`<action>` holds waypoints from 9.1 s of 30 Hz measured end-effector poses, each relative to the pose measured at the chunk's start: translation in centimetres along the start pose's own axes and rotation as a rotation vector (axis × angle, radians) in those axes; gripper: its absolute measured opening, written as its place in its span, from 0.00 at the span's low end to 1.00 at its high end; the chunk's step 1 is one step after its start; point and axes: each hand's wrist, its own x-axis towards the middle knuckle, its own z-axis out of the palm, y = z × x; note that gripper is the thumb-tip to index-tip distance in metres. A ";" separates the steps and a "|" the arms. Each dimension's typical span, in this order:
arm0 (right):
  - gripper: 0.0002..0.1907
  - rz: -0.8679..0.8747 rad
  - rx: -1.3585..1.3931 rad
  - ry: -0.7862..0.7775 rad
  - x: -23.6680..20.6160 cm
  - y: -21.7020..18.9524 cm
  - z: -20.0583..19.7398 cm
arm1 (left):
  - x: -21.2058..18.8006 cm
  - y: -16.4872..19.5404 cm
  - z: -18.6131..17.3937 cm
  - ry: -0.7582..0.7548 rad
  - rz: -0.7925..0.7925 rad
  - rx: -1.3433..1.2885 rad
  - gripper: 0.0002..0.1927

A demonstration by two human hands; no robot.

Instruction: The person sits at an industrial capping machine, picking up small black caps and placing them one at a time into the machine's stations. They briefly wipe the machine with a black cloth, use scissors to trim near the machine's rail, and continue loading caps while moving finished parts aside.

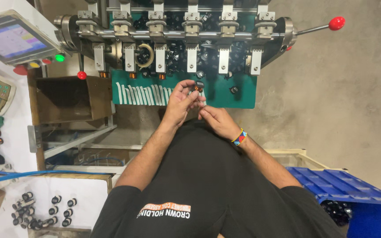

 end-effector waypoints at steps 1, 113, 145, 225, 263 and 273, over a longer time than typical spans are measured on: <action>0.18 0.010 0.057 -0.065 0.1 0.8 0.0 | -0.1 -0.3 0.0 0.000 0.017 0.003 0.20; 0.18 -0.049 -0.461 0.101 4.2 2.0 -0.4 | -0.2 6.5 -3.2 -0.299 0.336 1.344 0.26; 0.22 0.317 0.619 0.098 18.7 4.5 11.4 | 2.0 4.4 -14.7 0.042 -0.428 0.139 0.10; 0.12 0.090 0.402 0.159 4.9 -6.3 9.6 | -0.9 11.3 -8.5 -0.194 0.507 1.003 0.24; 0.10 -0.233 -0.353 0.640 3.0 -7.4 -0.3 | -2.3 4.7 -2.5 -0.256 0.190 0.648 0.25; 0.19 -0.153 -0.025 0.027 2.6 -6.2 -0.5 | -3.1 5.5 -3.1 -0.366 -0.022 0.616 0.37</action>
